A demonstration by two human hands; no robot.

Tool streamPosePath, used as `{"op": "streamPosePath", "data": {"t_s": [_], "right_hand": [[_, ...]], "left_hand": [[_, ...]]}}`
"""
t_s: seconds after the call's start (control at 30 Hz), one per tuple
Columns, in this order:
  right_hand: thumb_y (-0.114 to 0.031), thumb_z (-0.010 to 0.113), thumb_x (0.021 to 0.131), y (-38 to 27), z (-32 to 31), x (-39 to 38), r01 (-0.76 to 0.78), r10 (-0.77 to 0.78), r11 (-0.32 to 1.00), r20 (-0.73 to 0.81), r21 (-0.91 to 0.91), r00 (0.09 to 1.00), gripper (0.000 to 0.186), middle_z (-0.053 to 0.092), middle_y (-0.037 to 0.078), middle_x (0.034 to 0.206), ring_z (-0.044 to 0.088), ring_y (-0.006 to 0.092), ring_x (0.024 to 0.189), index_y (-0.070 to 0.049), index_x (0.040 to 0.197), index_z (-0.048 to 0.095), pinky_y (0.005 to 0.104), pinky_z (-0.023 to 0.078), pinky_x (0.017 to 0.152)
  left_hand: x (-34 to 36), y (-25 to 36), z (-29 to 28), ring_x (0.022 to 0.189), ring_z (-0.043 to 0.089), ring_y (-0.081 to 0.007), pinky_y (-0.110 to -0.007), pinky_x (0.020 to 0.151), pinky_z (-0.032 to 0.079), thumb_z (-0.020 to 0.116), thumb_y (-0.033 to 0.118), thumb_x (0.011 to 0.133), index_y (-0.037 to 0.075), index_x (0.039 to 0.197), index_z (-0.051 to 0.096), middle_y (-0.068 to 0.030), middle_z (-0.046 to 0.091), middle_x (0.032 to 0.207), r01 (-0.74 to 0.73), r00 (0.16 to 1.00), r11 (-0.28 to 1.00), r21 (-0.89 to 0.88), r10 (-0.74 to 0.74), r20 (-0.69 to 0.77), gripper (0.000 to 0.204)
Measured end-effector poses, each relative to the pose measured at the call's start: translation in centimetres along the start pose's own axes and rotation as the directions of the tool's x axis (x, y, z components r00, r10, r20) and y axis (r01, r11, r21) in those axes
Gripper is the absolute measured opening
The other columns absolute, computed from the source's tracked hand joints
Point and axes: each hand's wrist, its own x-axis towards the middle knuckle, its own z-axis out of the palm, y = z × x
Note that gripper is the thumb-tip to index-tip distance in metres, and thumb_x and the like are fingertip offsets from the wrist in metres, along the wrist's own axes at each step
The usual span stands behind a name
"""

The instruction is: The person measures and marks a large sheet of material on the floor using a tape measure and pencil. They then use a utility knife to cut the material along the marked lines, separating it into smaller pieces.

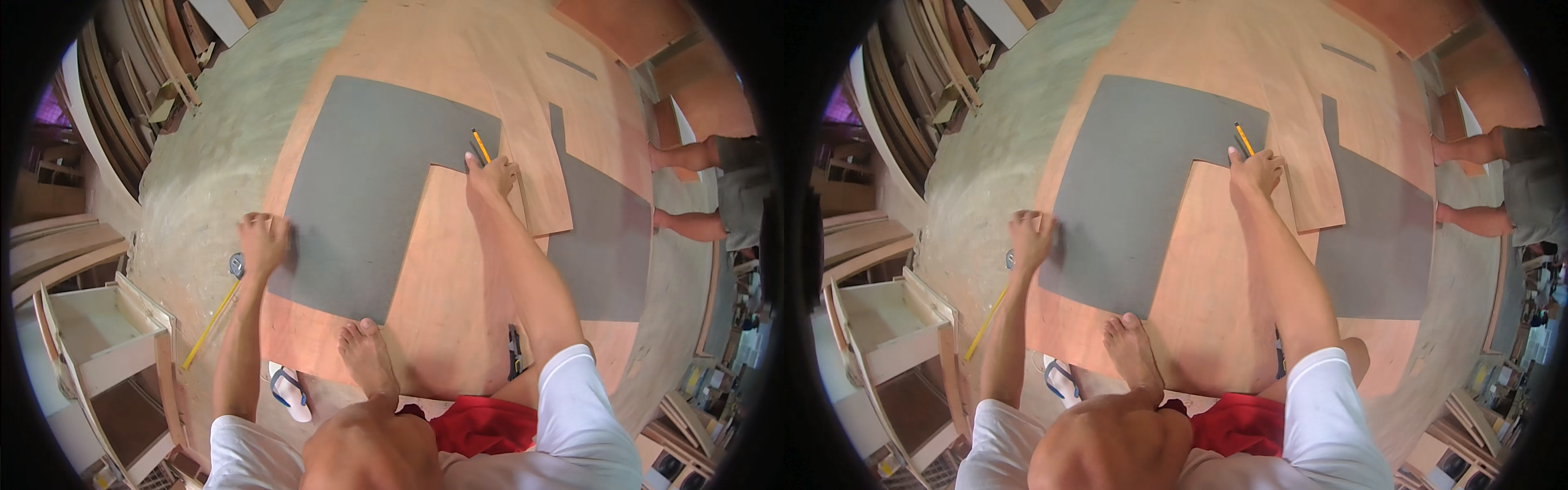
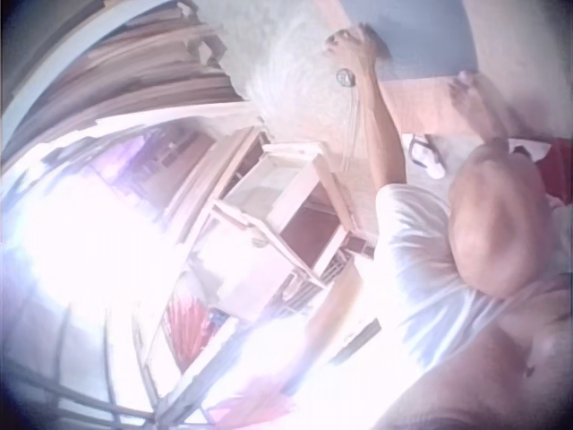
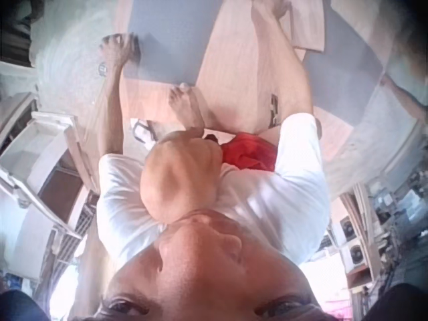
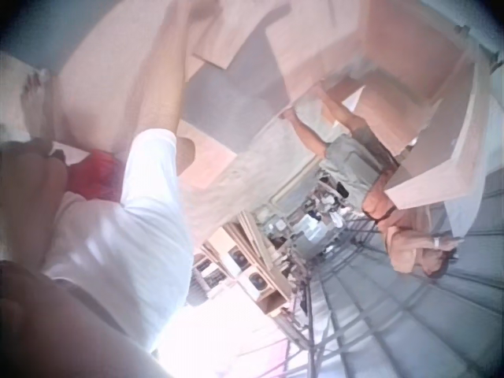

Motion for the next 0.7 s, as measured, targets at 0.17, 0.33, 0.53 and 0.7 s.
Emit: {"op": "streamPosePath", "data": {"t_s": [0.17,0.33,0.53,0.7], "right_hand": [[-0.029,0.079,0.095,0.2,0.5,6.7,-0.225,0.0,0.892,0.497,0.392,0.868,0.051,0.07,0.015,0.112,0.069,0.0289,0.102,0.006,0.126,0.061,0.0443,0.056,0.089],[-0.011,0.07,0.1,-0.5,-1.5,6.1,-0.396,-0.188,0.41,0.501,0.822,0.845,0.035,0.066,0.009,0.125,0.063,0.021,0.113,0.001,0.131,0.059,0.0359,0.052,0.098],[-0.01,0.06,0.106,8.2,-6.4,-2.3,-0.227,-0.019,0.134,0.232,0.965,0.973,0.035,0.062,0.011,0.135,0.057,0.021,0.125,0.0,0.139,0.053,0.0354,0.045,0.107],[-0.02,0.066,0.105,15.4,-8.3,-16.5,-0.418,0.237,0.334,0.354,0.845,0.905,0.035,0.062,0.004,0.122,0.058,0.0135,0.096,-0.001,0.133,0.055,0.0308,0.048,0.082]], "left_hand": [[0.5,7.7,-0.3,0.133,0.043,-0.0486,-0.058,0.106,0.043,0.084,0.057,0.082,-0.007,0.135,0.051,-0.0311,0.052,0.139,0.31,0.947,0.95,-0.034,-0.306,0.103,0.089],[5.2,1.7,-0.3,0.138,0.037,-0.0485,-0.065,0.108,0.038,0.084,0.066,0.077,-0.001,0.145,0.045,-0.0289,0.041,0.149,0.404,0.91,0.897,-0.179,-0.373,0.183,0.103],[4.4,4.5,-3.9,0.143,0.033,-0.0485,-0.066,0.11,0.034,0.081,0.071,0.077,0.014,0.155,0.042,-0.029,0.037,0.155,0.331,0.94,0.944,-0.004,-0.33,-0.091,0.104],[-1.8,2.1,-2.3,0.14,0.039,-0.0549,-0.062,0.114,0.034,0.078,0.07,0.08,-0.004,0.156,0.034,-0.0351,0.041,0.151,0.478,0.858,0.874,0.083,-0.485,0.17,0.115]]}}
